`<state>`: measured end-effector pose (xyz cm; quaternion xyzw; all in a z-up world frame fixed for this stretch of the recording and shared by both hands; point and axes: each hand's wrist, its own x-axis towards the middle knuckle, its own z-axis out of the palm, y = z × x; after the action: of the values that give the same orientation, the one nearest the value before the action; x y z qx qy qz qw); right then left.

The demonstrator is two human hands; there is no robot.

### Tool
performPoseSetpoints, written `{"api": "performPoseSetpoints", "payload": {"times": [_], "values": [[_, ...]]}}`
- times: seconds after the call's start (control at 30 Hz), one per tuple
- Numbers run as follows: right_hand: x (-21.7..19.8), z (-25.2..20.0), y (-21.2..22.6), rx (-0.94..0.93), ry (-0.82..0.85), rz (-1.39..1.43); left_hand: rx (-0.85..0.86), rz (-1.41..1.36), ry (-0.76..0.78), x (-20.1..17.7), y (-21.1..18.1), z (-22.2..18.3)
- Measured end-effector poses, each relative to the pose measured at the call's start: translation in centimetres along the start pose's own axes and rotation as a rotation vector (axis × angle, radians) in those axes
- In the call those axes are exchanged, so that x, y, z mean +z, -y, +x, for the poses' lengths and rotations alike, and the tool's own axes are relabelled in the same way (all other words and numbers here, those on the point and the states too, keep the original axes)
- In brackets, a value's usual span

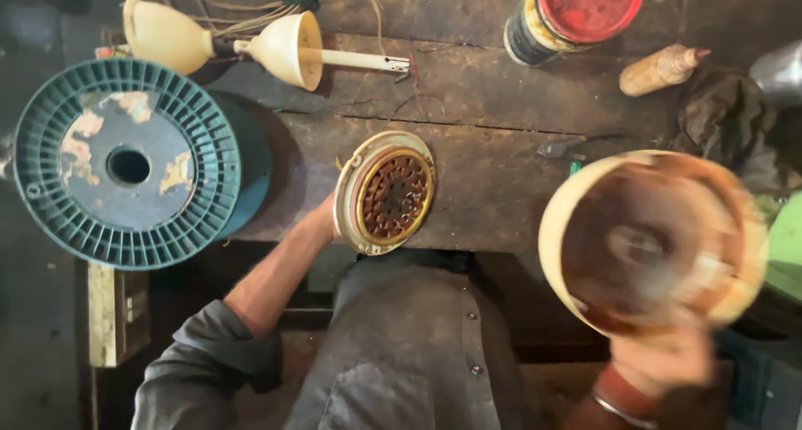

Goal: The person disassembles a small electrical motor, applies a dark viscous substance to the copper windings, and reassembles the housing. They use a screwdriver to adjust internal components and a cloth to wipe excess material from the casing.

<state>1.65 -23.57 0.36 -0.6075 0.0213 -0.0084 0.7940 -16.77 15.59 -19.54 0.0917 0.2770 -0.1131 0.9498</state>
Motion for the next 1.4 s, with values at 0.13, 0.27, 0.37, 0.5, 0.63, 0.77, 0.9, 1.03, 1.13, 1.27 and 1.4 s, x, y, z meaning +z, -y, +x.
{"api": "performPoseSetpoints", "payload": {"times": [0.13, 0.27, 0.37, 0.5, 0.63, 0.77, 0.9, 1.03, 1.13, 1.27, 1.4], "values": [[-0.2, -1.2, -0.3, -0.707, 0.031, -0.677, 0.050, -0.053, 0.043, -1.7, 1.7, -0.2], [-0.9, -1.4, -4.0, -0.595, 0.064, -0.088, 0.166, -0.167, 0.072, -2.5, 4.0, -2.6], [-1.0, -1.0, -2.7, -0.371, 0.113, 0.102, 0.276, -0.247, 0.116, -1.7, 5.4, -4.6], [1.8, 2.1, -0.4, -0.120, 0.357, 0.291, 0.381, -0.275, 0.211, 2.3, 6.0, -5.7], [4.5, 1.9, -2.4, 0.102, 0.578, 0.400, 0.457, -0.280, 0.320, 8.4, 6.4, -6.7], [4.8, 1.2, -3.7, 0.279, 0.658, 0.459, 0.496, -0.227, 0.416, 14.4, 5.7, -7.6], [4.0, 3.9, -4.2, 0.435, 0.594, 0.480, 0.511, -0.240, 0.445, 18.1, 5.5, -7.4], [2.7, 5.9, -4.9, 0.589, 0.545, 0.534, 0.532, -0.270, 0.435, 18.1, 6.9, -6.9], [1.8, 6.0, -5.5, 0.679, 0.543, 0.583, 0.556, -0.288, 0.413, 16.7, 8.1, -5.9], [0.9, 5.8, -5.8, 0.798, 0.556, 0.630, 0.619, -0.329, 0.366, 14.7, 10.7, -5.5], [-0.1, 5.6, -5.7, 0.874, 0.547, 0.677, 0.625, -0.326, 0.364, 14.2, 11.5, -4.8]]}}
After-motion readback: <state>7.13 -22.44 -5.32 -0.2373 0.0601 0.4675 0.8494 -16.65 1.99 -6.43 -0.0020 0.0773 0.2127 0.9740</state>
